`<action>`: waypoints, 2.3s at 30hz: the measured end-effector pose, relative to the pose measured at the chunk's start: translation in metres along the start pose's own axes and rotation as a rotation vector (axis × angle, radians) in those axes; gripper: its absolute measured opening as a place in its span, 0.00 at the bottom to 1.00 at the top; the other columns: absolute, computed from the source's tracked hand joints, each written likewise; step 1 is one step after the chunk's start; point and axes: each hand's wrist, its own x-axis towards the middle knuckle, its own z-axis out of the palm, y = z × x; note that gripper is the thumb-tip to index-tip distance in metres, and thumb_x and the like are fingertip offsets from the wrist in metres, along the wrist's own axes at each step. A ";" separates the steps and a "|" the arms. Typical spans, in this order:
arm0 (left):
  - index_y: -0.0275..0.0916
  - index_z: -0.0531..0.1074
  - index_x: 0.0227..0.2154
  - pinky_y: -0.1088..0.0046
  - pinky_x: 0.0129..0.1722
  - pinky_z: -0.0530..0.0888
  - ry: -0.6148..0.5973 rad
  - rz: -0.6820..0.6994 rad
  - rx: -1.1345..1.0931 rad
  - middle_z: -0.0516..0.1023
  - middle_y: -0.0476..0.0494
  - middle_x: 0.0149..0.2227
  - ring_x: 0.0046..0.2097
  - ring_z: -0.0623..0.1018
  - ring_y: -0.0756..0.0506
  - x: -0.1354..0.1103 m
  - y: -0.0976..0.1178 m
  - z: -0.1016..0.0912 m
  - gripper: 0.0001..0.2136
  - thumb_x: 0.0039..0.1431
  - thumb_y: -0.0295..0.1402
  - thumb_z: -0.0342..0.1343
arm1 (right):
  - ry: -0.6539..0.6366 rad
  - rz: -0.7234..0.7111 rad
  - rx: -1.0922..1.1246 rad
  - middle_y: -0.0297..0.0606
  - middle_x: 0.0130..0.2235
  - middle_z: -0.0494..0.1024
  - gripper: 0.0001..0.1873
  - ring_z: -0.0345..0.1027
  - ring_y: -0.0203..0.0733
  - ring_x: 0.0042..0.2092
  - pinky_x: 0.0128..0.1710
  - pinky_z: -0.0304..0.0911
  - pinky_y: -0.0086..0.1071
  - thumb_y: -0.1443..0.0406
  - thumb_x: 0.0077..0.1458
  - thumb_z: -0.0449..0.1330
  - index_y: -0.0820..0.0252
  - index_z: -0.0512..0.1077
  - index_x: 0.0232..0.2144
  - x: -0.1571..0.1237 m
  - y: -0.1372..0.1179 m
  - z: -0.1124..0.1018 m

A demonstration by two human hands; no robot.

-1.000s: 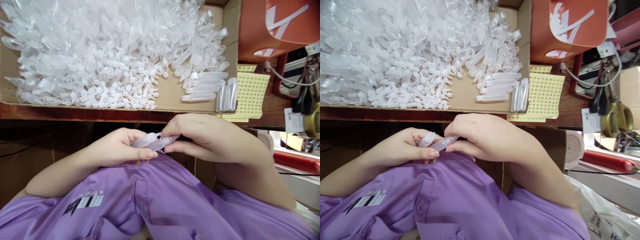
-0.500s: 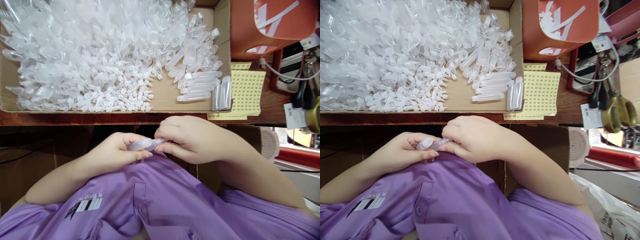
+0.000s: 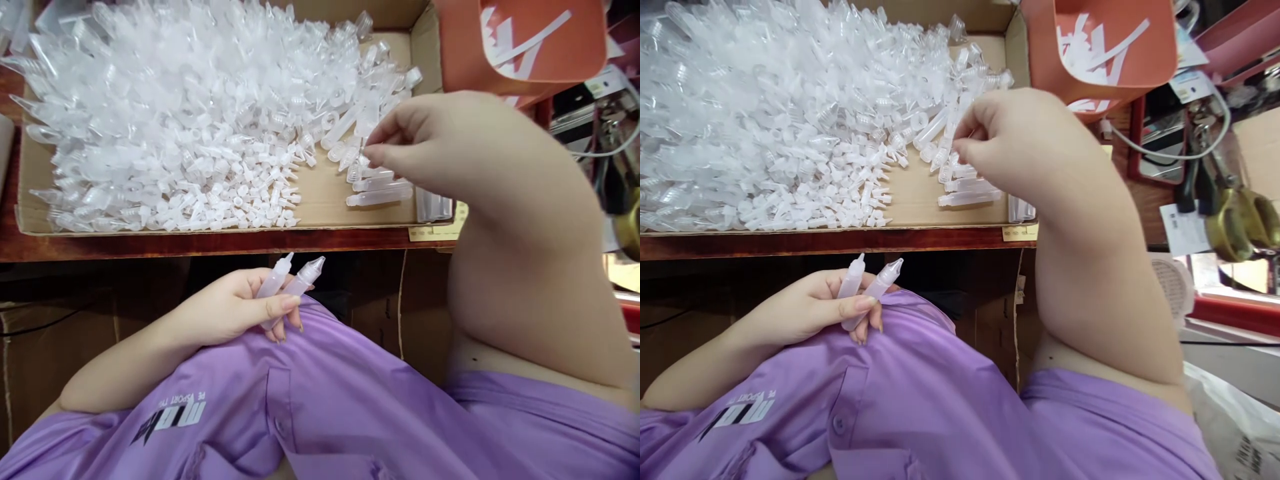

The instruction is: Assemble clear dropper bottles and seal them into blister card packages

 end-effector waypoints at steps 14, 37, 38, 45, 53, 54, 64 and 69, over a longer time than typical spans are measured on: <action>0.34 0.74 0.27 0.76 0.34 0.72 0.046 0.030 -0.017 0.78 0.48 0.28 0.29 0.75 0.52 -0.001 -0.002 -0.003 0.12 0.58 0.38 0.63 | 0.005 -0.204 0.004 0.34 0.25 0.73 0.09 0.68 0.42 0.30 0.36 0.67 0.38 0.67 0.46 0.64 0.56 0.75 0.34 0.003 0.004 0.027; 0.34 0.80 0.31 0.77 0.36 0.73 0.103 0.057 -0.083 0.79 0.49 0.29 0.29 0.75 0.53 0.001 -0.006 -0.011 0.19 0.52 0.49 0.68 | -0.098 0.016 1.571 0.28 0.31 0.80 0.08 0.78 0.28 0.34 0.27 0.70 0.14 0.70 0.46 0.65 0.54 0.75 0.32 0.009 0.067 -0.012; 0.34 0.80 0.29 0.77 0.36 0.73 0.093 0.059 -0.084 0.79 0.48 0.29 0.29 0.75 0.53 0.001 -0.006 -0.011 0.19 0.52 0.49 0.68 | -0.144 0.016 1.587 0.29 0.31 0.80 0.08 0.78 0.29 0.33 0.26 0.70 0.14 0.70 0.46 0.65 0.55 0.75 0.32 0.006 0.061 -0.011; 0.34 0.80 0.32 0.77 0.35 0.73 0.103 0.072 -0.111 0.78 0.49 0.29 0.28 0.75 0.53 -0.002 -0.006 -0.012 0.18 0.52 0.47 0.68 | -0.363 0.025 1.595 0.31 0.29 0.82 0.10 0.80 0.34 0.30 0.24 0.72 0.19 0.71 0.41 0.70 0.57 0.75 0.28 -0.008 0.028 -0.007; 0.34 0.79 0.36 0.77 0.33 0.73 0.103 0.088 -0.135 0.78 0.49 0.29 0.28 0.75 0.53 -0.004 -0.007 -0.014 0.19 0.52 0.46 0.69 | -0.410 0.078 1.614 0.30 0.24 0.80 0.22 0.75 0.31 0.23 0.23 0.72 0.18 0.59 0.26 0.80 0.59 0.73 0.21 -0.011 0.003 0.008; 0.34 0.79 0.36 0.77 0.33 0.73 0.107 0.091 -0.138 0.78 0.48 0.28 0.28 0.75 0.53 -0.004 -0.007 -0.014 0.19 0.52 0.47 0.69 | -0.427 0.072 1.608 0.29 0.23 0.80 0.23 0.74 0.30 0.22 0.22 0.72 0.19 0.58 0.26 0.80 0.59 0.73 0.21 -0.010 0.001 0.009; 0.33 0.77 0.37 0.76 0.32 0.72 0.107 0.103 -0.153 0.78 0.48 0.28 0.27 0.75 0.52 -0.008 -0.009 -0.017 0.20 0.52 0.46 0.68 | -0.494 0.114 1.596 0.33 0.22 0.79 0.27 0.72 0.30 0.20 0.21 0.69 0.18 0.54 0.27 0.80 0.62 0.70 0.22 -0.010 -0.021 0.023; 0.33 0.77 0.38 0.76 0.33 0.72 0.110 0.105 -0.151 0.78 0.47 0.28 0.28 0.76 0.52 -0.008 -0.011 -0.019 0.19 0.53 0.45 0.68 | -0.539 0.045 1.583 0.32 0.26 0.81 0.22 0.74 0.30 0.23 0.23 0.70 0.19 0.58 0.31 0.79 0.61 0.73 0.23 -0.012 -0.023 0.022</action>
